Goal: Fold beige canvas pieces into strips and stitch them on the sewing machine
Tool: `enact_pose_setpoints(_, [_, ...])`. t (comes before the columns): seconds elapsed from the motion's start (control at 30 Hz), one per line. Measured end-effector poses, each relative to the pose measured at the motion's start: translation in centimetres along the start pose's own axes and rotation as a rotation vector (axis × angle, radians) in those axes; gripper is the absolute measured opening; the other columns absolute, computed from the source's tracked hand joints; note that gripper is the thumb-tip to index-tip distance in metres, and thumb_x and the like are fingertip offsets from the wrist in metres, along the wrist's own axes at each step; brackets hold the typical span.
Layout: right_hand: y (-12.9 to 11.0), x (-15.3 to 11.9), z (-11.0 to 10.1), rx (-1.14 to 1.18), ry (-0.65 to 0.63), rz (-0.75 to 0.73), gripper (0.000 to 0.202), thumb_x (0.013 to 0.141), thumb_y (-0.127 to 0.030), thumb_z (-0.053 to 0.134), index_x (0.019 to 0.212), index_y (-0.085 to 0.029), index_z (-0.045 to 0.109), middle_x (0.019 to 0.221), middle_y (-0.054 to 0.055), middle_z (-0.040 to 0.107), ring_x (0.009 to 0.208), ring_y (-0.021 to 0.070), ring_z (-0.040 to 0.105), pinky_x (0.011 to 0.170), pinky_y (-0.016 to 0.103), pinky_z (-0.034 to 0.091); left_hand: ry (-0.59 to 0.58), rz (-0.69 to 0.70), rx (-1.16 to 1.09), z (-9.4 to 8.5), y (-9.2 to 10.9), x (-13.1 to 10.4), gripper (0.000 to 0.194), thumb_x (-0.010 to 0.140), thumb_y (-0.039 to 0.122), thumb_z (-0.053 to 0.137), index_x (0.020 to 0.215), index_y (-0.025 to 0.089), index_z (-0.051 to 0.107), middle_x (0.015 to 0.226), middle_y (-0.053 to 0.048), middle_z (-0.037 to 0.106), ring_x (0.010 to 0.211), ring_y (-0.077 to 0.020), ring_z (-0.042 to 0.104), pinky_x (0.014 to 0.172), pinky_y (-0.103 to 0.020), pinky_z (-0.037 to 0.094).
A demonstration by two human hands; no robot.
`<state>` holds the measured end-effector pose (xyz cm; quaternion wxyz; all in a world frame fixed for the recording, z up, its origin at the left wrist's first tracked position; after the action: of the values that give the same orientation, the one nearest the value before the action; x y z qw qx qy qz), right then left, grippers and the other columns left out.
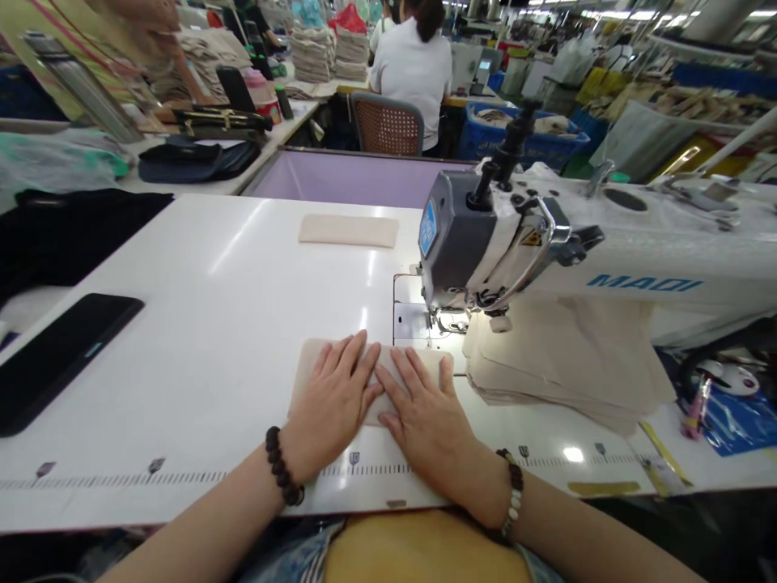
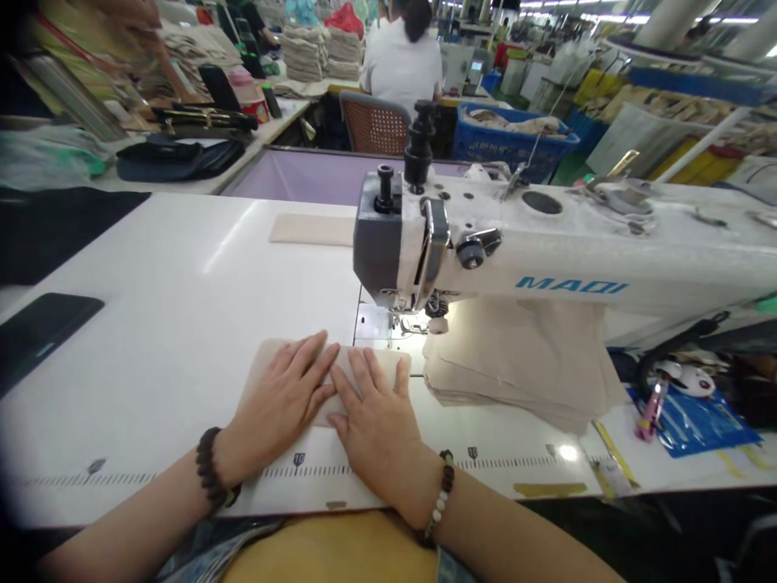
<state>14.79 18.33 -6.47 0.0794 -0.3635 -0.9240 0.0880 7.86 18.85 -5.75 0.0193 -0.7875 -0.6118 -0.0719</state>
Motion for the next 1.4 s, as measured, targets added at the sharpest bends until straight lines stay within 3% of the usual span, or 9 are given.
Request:
enact_pose_setpoints(0.1, [0.2,0.0,-0.1,0.015,-0.011,0.031,0.046,0.094,-0.045,0.023,0.135,-0.026,0.029,0.146,0.007,0.023,0.133,0.0263,0.013,0.098,0.069,0.008,0.013,0.009,0.057,0.3,-1.0,-0.5,0.054,0.092,0.045,0.023,0.133,0.012,0.033,0.141,-0.016,0.029,0.128,-0.0305,0.028,0.101,-0.052,0.028])
enact_pose_setpoints(0.2, [0.3,0.0,-0.3,0.023,-0.013,0.045,0.046,0.094,-0.045,0.023,0.135,-0.027,0.030,0.146,0.006,0.022,0.133,0.0253,0.013,0.098,0.069,0.007,0.014,-0.083,0.132,0.1,-4.5,-1.8,0.067,0.090,0.054,0.019,0.133,0.004,0.030,0.140,-0.022,0.030,0.128,-0.0344,0.028,0.098,-0.057,0.029])
enact_pose_setpoints(0.33, [0.3,-0.1,-0.2,0.025,-0.011,0.043,0.046,0.093,-0.044,0.025,0.135,-0.026,0.029,0.146,0.006,0.023,0.133,0.0254,0.014,0.098,0.069,0.008,0.097,-0.231,0.221,-2.4,-7.6,-4.0,0.066,0.091,0.048,0.018,0.126,-0.005,0.037,0.136,-0.030,0.030,0.124,-0.0421,0.029,0.094,-0.060,0.029])
enact_pose_setpoints(0.43, [0.2,-0.1,-0.1,0.017,-0.016,0.044,0.045,0.093,-0.043,0.027,0.135,-0.026,0.030,0.146,0.007,0.023,0.133,0.0259,0.015,0.097,0.069,0.010,0.154,-0.095,0.146,-3.9,-4.2,-4.3,0.047,0.093,0.033,0.026,0.125,0.002,0.041,0.128,-0.024,0.043,0.113,-0.0330,0.044,0.093,-0.048,0.037])
enact_pose_setpoints(0.57, [0.2,0.1,-1.5,-0.022,-0.049,-0.026,0.049,0.091,-0.047,0.034,0.133,-0.022,0.033,0.143,0.013,0.028,0.129,0.0302,0.023,0.094,0.072,0.013,-0.010,0.116,0.016,-2.4,0.5,-2.4,0.039,0.091,0.037,0.036,0.121,0.014,0.047,0.119,-0.012,0.055,0.104,-0.0269,0.051,0.090,-0.045,0.041])
enact_pose_setpoints(0.73, [1.8,0.8,-3.7,-0.099,-0.108,-0.259,0.032,0.091,-0.026,0.041,0.117,-0.012,0.051,0.125,0.013,0.051,0.108,0.0255,0.046,0.096,0.054,0.032,-0.133,0.189,0.016,-0.5,-0.3,3.5,0.047,0.090,0.041,0.038,0.127,0.011,0.040,0.133,-0.013,0.043,0.122,-0.0271,0.039,0.101,-0.051,0.030])
enact_pose_setpoints(0.9, [4.7,1.6,-3.9,-0.174,-0.020,-0.390,0.028,0.086,-0.010,0.041,0.111,-0.012,0.054,0.106,0.012,0.057,0.089,0.0222,0.049,0.083,0.040,0.040,-0.113,0.224,0.055,-0.4,0.7,8.1,0.039,0.089,0.029,0.046,0.120,0.006,0.045,0.128,-0.018,0.046,0.118,-0.0294,0.042,0.097,-0.048,0.034])
enact_pose_setpoints(1.03, [5.9,1.6,-4.1,-0.135,0.064,-0.345,0.023,0.088,-0.014,0.039,0.103,-0.015,0.058,0.093,0.010,0.055,0.083,0.0208,0.047,0.078,0.038,0.038,-0.132,0.281,-0.081,-0.4,3.3,8.5,0.022,0.088,0.012,0.043,0.106,0.008,0.054,0.112,-0.014,0.054,0.108,-0.0213,0.050,0.093,-0.034,0.041])
enact_pose_setpoints(1.4, [7.0,0.9,-4.8,-0.207,-0.020,-0.265,0.022,0.086,-0.012,0.046,0.102,-0.018,0.059,0.080,0.004,0.053,0.075,0.0182,0.046,0.073,0.031,0.035,-0.042,0.325,-0.097,0.6,3.8,9.5,0.027,0.088,0.023,0.047,0.110,0.007,0.049,0.117,-0.015,0.051,0.117,-0.0266,0.041,0.100,-0.043,0.032])
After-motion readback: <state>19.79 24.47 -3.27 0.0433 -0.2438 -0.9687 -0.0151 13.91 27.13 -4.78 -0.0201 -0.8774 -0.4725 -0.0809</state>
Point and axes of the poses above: each hand's wrist, its own x-axis towards the middle knuckle, its own z-axis out of the palm, y = z × x, the point moved 10 cm from there along x, towards the middle knuckle
